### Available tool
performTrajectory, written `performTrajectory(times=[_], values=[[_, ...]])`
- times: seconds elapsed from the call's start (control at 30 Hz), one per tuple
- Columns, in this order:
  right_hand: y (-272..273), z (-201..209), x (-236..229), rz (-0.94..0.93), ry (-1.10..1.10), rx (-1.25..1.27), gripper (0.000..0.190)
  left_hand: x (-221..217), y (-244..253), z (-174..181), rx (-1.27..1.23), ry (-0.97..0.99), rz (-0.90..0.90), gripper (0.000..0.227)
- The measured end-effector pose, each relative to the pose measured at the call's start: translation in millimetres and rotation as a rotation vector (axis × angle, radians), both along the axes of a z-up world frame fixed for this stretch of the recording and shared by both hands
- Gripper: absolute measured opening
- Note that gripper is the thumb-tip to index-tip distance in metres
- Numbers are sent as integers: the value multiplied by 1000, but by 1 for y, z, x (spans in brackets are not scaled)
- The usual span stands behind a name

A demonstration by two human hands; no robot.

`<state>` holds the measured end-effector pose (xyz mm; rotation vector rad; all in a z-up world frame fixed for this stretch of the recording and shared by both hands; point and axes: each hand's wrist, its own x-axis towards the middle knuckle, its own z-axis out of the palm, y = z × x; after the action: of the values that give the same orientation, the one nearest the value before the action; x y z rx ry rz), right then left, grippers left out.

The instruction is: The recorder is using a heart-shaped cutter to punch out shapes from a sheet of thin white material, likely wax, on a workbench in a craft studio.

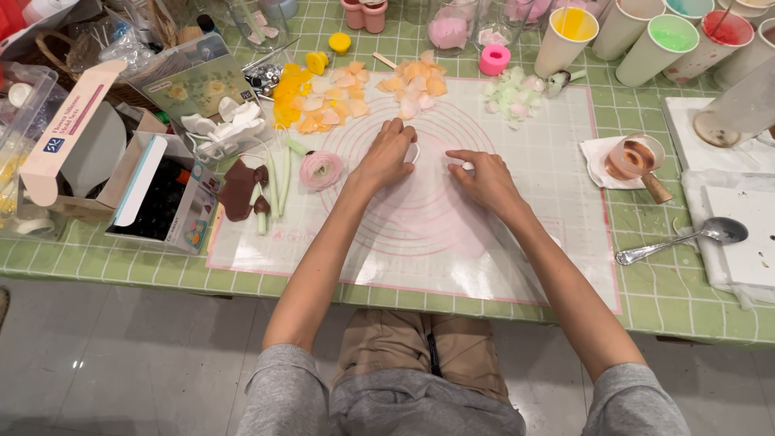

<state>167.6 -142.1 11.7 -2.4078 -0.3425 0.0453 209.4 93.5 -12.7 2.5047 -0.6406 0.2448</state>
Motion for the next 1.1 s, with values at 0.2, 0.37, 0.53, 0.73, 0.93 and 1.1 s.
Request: performTrajectory(times=[0.2, 0.37, 0.53, 0.73, 0.93, 1.1], values=[[2, -4, 5, -15, -44, -20, 33, -8, 4, 9, -90, 19, 16, 49], [3, 7, 0, -16, -55, 13, 32, 6, 13, 7, -82, 175, -19, 54], [4, 8, -4, 9, -88, 34, 32, 28, 20, -11, -3, 48, -193, 36], [5, 13, -12, 30, -119, 38, 31, 21, 19, 12, 124, 132, -192, 23], [13, 20, -22, 28, 6, 113, 34, 10, 22, 38, -15, 225, -75, 16], [18, 32, -45, 78, -68, 391, 55, -10, -6, 29, -908, 615, -262, 16]])
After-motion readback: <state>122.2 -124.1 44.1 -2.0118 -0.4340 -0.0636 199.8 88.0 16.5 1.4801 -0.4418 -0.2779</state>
